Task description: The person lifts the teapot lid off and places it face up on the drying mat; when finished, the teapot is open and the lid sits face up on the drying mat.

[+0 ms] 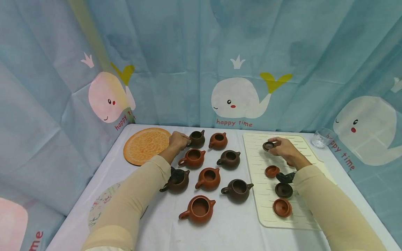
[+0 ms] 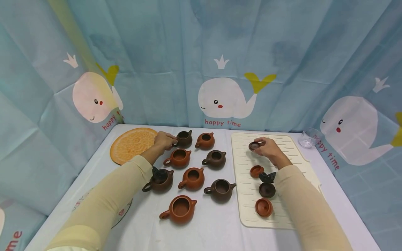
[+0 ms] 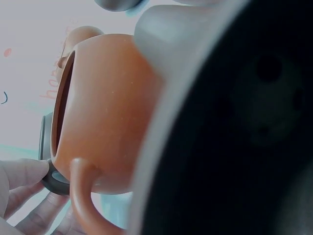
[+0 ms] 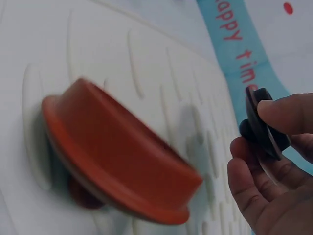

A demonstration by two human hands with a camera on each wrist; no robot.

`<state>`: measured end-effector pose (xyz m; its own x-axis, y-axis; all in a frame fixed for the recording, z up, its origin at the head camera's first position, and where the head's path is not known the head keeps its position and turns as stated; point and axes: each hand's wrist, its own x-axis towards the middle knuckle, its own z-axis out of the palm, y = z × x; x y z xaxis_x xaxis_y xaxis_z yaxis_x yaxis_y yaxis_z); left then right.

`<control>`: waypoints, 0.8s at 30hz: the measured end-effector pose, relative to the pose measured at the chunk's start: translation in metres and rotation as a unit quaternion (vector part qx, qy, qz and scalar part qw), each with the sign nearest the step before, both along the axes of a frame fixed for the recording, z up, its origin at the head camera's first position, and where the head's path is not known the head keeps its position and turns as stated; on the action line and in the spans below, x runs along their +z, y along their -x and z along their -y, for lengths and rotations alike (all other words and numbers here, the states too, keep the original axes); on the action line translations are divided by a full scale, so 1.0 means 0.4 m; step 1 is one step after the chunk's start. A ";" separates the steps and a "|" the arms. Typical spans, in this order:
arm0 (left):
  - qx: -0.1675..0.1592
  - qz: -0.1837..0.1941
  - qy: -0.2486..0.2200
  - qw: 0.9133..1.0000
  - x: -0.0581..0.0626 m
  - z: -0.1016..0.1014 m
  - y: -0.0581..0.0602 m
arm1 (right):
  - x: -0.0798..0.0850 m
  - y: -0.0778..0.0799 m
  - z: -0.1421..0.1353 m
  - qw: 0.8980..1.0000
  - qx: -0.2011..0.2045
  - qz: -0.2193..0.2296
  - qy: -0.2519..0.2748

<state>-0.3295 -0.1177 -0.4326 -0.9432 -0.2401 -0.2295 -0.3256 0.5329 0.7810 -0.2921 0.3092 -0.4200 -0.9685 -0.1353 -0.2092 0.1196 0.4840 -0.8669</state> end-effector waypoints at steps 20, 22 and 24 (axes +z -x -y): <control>-0.004 0.001 0.001 1.000 -0.006 -0.001 -0.002 | -0.050 0.003 -0.015 0.994 0.012 -0.003 -0.113; -0.003 0.002 0.001 1.000 -0.004 -0.002 -0.003 | -0.050 0.002 -0.018 0.993 0.012 -0.002 -0.116; -0.002 0.005 -0.001 1.000 -0.001 0.000 -0.004 | -0.049 0.001 -0.024 0.993 0.012 0.002 -0.117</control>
